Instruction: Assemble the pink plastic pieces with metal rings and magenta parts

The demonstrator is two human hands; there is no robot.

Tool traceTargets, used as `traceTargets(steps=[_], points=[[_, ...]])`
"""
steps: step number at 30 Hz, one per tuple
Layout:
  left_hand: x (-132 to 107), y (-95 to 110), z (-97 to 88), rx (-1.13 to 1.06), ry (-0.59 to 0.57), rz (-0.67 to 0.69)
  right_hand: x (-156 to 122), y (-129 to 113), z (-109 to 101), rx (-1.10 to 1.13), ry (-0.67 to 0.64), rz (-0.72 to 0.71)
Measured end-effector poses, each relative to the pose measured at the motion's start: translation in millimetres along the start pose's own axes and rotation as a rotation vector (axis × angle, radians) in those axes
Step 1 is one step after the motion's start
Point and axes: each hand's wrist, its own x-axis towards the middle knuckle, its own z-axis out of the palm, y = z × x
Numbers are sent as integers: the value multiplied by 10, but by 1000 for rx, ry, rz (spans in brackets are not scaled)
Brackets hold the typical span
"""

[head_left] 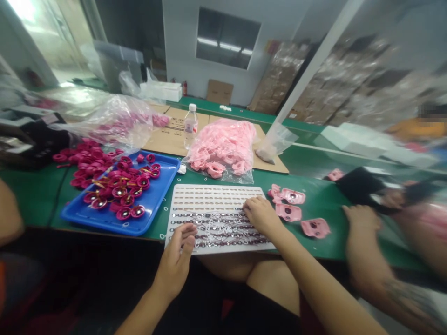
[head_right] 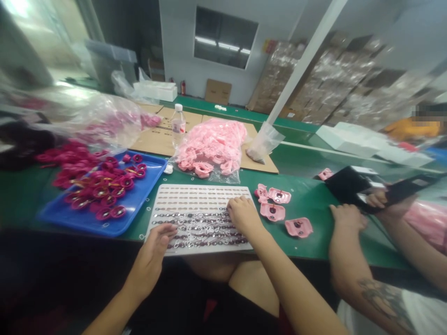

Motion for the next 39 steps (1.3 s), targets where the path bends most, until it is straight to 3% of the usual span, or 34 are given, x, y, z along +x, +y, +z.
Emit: traceTargets(steps=[6,12,18,24,33,39], points=[[3,-51,-36,121,-42,26,30,10,28,1,-23,-40],[29,-80,-93,246,-104,28,23,23,-102,35,56,11],[61,128,36,315,-73,73,-110,-386,-435,258,167,66],[88,265,235,186,-175,105,-319,-832,-719,409,153,-47],[-57,299,238,172,-179,145,-458,-869,-722,433,178,-123],[-104,311,269,261,-139,176,-529,-946,-915,580,146,-79]])
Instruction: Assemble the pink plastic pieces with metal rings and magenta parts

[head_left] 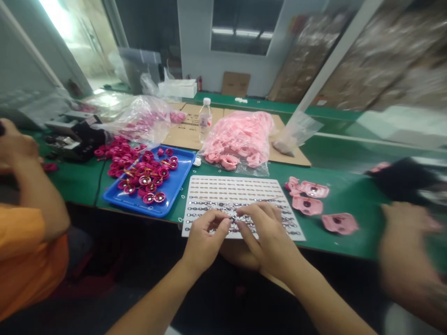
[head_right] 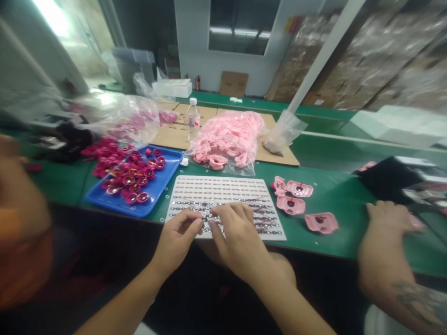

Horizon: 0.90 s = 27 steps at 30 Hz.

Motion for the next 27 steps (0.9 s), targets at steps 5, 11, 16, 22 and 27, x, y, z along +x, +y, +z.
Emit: traceTargets(steps=[5,11,16,22,27], points=[[-24,18,-4,44,-28,23,-23,-81,-53,178,-33,121],[9,31,-15,84,-9,69,-76,-81,-59,427,-85,241],[85,-40,60,-192,-131,-77,-88,-103,111,1095,-115,422],[477,-261,32,210,-90,-26,-279,19,326,1571,70,568],[1100,-291,-12,607,-57,116,-633,339,506,1532,-206,583]])
